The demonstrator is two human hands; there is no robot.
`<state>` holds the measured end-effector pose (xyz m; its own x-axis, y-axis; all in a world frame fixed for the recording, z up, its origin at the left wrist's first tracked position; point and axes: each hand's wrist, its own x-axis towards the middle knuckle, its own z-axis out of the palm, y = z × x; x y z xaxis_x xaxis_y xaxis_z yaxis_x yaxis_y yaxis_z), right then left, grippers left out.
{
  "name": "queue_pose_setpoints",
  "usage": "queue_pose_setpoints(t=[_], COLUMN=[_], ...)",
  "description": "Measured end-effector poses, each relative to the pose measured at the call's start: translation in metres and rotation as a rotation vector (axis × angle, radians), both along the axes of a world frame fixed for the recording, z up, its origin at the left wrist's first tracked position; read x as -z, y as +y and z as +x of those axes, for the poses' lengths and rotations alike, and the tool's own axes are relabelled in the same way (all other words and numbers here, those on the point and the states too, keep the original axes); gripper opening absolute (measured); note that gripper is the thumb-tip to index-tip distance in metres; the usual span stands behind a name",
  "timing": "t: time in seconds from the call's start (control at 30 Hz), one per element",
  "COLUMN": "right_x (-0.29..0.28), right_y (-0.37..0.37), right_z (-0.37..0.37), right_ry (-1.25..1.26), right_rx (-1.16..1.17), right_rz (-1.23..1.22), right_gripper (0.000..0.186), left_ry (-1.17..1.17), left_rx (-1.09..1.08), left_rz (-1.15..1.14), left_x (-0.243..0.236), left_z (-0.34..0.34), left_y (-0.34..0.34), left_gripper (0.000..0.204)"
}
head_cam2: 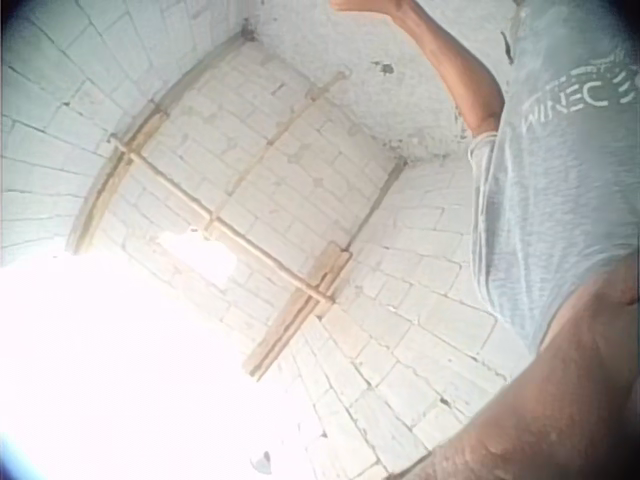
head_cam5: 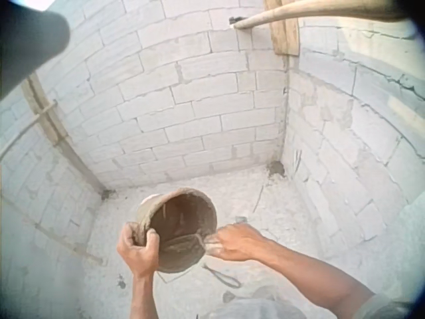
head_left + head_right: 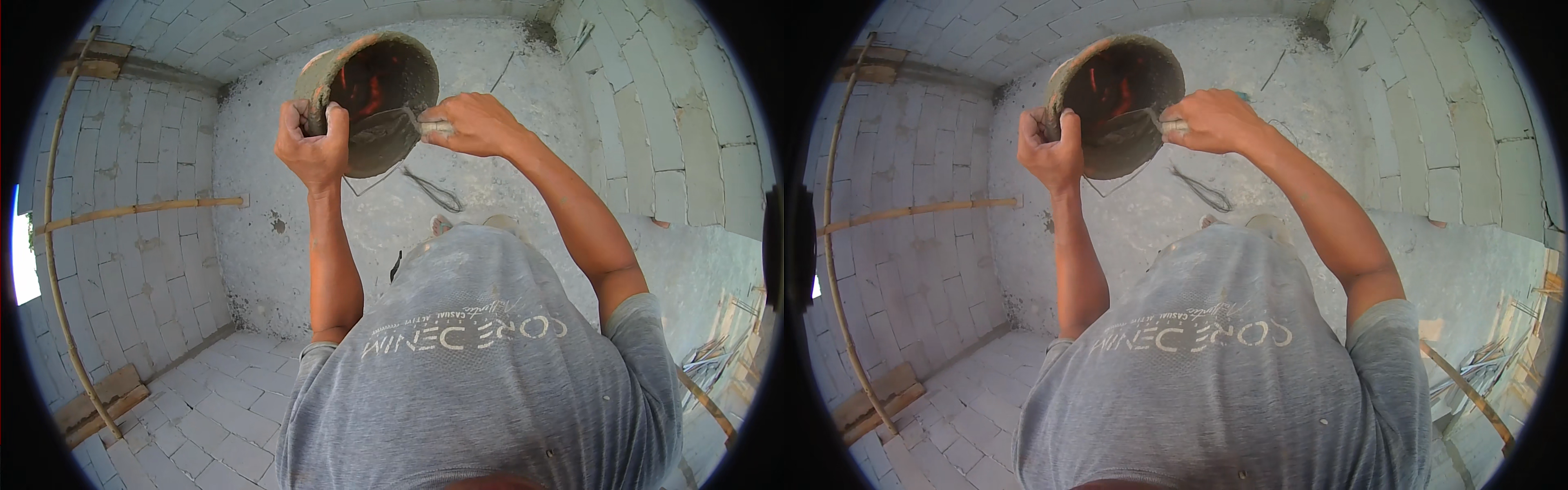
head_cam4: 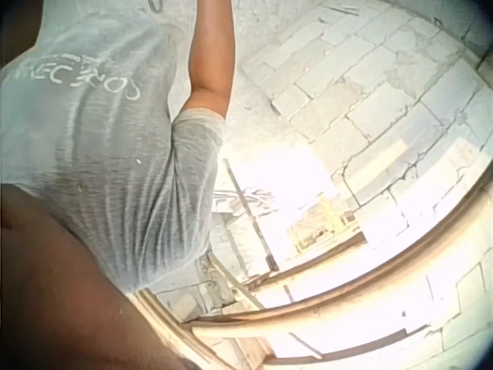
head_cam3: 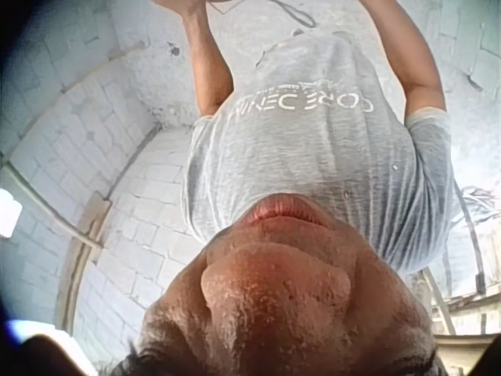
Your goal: The person repositions a wooden ladder, scoops mortar from a bucket with a trowel, and applies the mortar onto the upper seam of a brick wall.
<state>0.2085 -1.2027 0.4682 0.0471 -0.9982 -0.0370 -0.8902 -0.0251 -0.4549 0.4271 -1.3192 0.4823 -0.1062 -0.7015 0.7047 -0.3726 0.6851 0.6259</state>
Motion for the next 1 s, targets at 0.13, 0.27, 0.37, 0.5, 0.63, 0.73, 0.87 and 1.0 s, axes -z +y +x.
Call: queue_pose_setpoints(t=[0.13, 0.27, 0.37, 0.5, 0.63, 0.73, 0.87, 1.0], right_x=[-0.023, -0.026, 0.025, 0.007, 0.029, 0.034, 0.043, 0.052], right_y=[0.024, 0.018, 0.008, 0.006, 0.015, 0.020, 0.014, 0.005], right_z=[-0.008, -0.008, -0.017, 0.004, 0.011, 0.027, 0.045, 0.039], right_ry=[0.138, 0.145, 0.066, -0.622, -0.811, -0.974, -1.185, -1.462], right_rx=[0.156, 0.459, 0.517, 0.464, 0.405, 0.419, 0.475, 0.378], right_rz=[-0.098, -0.008, 0.090, 0.473, 0.461, 0.393, 0.365, 0.546], right_gripper=[0.037, 0.041, 0.046, 0.048, 0.051, 0.055, 0.050, 0.050], left_ry=[0.009, 0.015, 0.031, 0.129, 0.187, 0.161, 0.234, 0.267], left_rx=[0.026, 0.023, 0.107, 0.268, 0.550, 0.622, 0.628, 0.464], left_rz=[-0.089, -0.250, -0.272, -0.022, 0.115, 0.251, 0.308, 0.335], left_x=[0.001, 0.012, 0.010, 0.016, 0.007, 0.008, 0.034, 0.054], left_z=[-0.017, -0.030, -0.043, -0.032, -0.028, -0.024, -0.021, -0.027], left_y=[-0.008, -0.006, -0.008, -0.025, -0.040, -0.033, -0.037, -0.044], left_gripper=[0.023, 0.023, 0.023, 0.021, 0.022, 0.022, 0.022, 0.021])
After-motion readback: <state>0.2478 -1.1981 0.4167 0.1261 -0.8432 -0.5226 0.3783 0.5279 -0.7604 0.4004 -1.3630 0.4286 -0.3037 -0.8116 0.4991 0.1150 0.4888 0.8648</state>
